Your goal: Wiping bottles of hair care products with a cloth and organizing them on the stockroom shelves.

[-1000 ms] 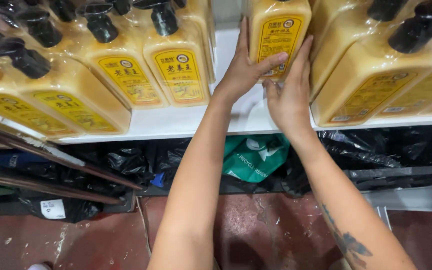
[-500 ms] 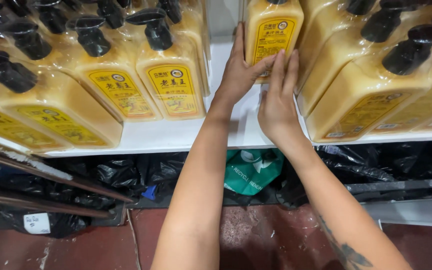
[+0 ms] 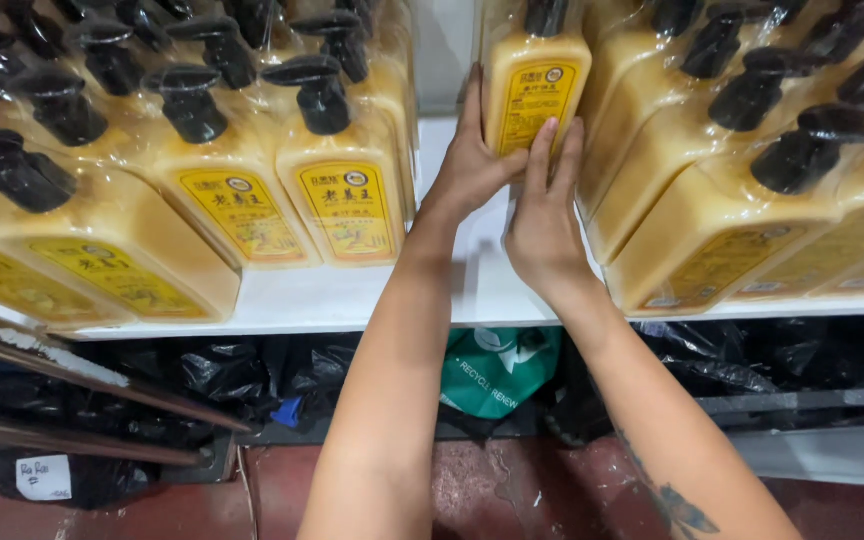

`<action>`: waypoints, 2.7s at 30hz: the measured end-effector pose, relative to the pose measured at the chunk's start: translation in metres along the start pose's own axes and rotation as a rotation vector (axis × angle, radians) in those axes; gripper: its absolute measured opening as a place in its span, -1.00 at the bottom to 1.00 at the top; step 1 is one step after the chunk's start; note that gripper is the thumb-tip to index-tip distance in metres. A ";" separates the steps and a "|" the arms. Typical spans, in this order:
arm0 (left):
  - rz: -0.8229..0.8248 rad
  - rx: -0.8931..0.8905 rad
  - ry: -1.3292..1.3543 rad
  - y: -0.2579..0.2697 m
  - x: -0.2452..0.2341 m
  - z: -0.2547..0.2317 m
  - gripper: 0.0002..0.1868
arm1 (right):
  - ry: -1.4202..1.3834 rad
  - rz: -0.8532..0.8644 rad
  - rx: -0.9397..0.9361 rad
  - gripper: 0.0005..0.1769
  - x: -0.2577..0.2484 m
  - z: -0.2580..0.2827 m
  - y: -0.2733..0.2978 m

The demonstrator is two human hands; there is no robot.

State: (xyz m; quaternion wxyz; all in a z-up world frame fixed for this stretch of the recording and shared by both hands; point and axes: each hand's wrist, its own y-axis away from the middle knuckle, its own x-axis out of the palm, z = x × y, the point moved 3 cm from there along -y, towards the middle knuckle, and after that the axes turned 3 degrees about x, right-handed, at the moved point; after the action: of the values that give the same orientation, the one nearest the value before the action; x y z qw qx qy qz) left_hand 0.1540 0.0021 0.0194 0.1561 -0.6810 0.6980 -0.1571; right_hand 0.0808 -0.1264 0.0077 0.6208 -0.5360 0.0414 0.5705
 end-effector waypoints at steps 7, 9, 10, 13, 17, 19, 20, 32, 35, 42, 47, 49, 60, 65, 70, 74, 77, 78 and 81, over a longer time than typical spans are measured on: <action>-0.089 0.149 -0.154 -0.002 -0.007 0.008 0.10 | -0.022 -0.050 -0.008 -0.04 -0.002 0.010 -0.001; -0.051 0.170 -0.131 -0.002 -0.007 0.006 0.15 | 0.042 -0.112 -0.019 -0.08 -0.003 0.012 0.001; -0.050 0.171 -0.132 -0.005 -0.008 0.011 0.15 | 0.041 -0.113 -0.019 -0.08 -0.002 0.012 0.000; -0.020 0.231 -0.172 -0.008 -0.007 0.025 0.19 | 0.103 -0.143 -0.024 -0.12 -0.001 0.010 -0.001; -0.027 0.284 -0.384 -0.010 -0.008 0.029 0.23 | 0.137 -0.107 -0.004 -0.13 0.002 0.009 -0.005; -0.016 0.292 -0.329 -0.008 -0.007 0.023 0.24 | 0.148 -0.091 0.005 -0.13 0.004 0.009 -0.005; 0.011 0.242 -0.153 -0.006 -0.006 0.021 0.24 | 0.157 -0.086 0.006 -0.13 0.004 0.010 -0.005; -0.115 0.215 -0.323 0.018 0.003 0.008 0.12 | 0.103 -0.126 0.028 -0.20 -0.007 0.021 -0.004; -0.186 0.365 -0.666 0.043 0.005 0.010 -0.06 | 0.109 -0.144 0.035 -0.25 0.000 0.014 -0.003; -0.066 0.127 -1.116 0.110 0.010 -0.013 -0.32 | 0.179 -0.092 0.056 -0.20 -0.005 0.012 0.006; -0.117 0.093 -1.148 0.144 0.018 -0.044 -0.35 | 0.122 0.023 0.053 -0.18 -0.031 0.038 0.039; -0.136 0.158 -1.145 0.157 0.021 -0.062 -0.38 | 0.097 0.054 0.036 -0.18 -0.052 0.057 0.054; -0.042 -0.028 -1.151 0.161 0.107 -0.329 -0.32 | -0.146 0.191 0.094 -0.35 -0.291 0.160 0.021; -0.081 0.069 -1.013 0.120 0.161 -0.458 -0.38 | -0.079 -0.020 0.095 -0.45 -0.422 0.169 -0.035; -0.139 0.253 -0.874 0.052 0.207 -0.561 -0.46 | -0.005 -0.231 0.126 -0.58 -0.534 0.156 -0.093; -0.120 0.377 -0.840 -0.002 0.235 -0.583 -0.42 | 0.001 -0.316 0.132 -0.48 -0.595 0.128 -0.143; -0.123 0.377 -0.848 -0.029 0.251 -0.581 -0.40 | -0.001 -0.323 0.153 -0.26 -0.618 0.089 -0.170; -0.124 0.372 -0.859 -0.037 0.255 -0.579 -0.38 | -0.006 -0.324 0.167 -0.12 -0.622 0.073 -0.178; -0.075 0.324 -0.894 -0.050 0.266 -0.572 -0.36 | -0.023 -0.263 0.213 0.07 -0.629 0.035 -0.198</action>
State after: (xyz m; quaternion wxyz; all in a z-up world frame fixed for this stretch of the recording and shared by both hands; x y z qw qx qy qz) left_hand -0.0543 -0.2614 0.5554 0.5395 -0.6733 0.5040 0.0387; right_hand -0.0074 -0.4749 0.5618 0.7438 -0.4615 0.0241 0.4830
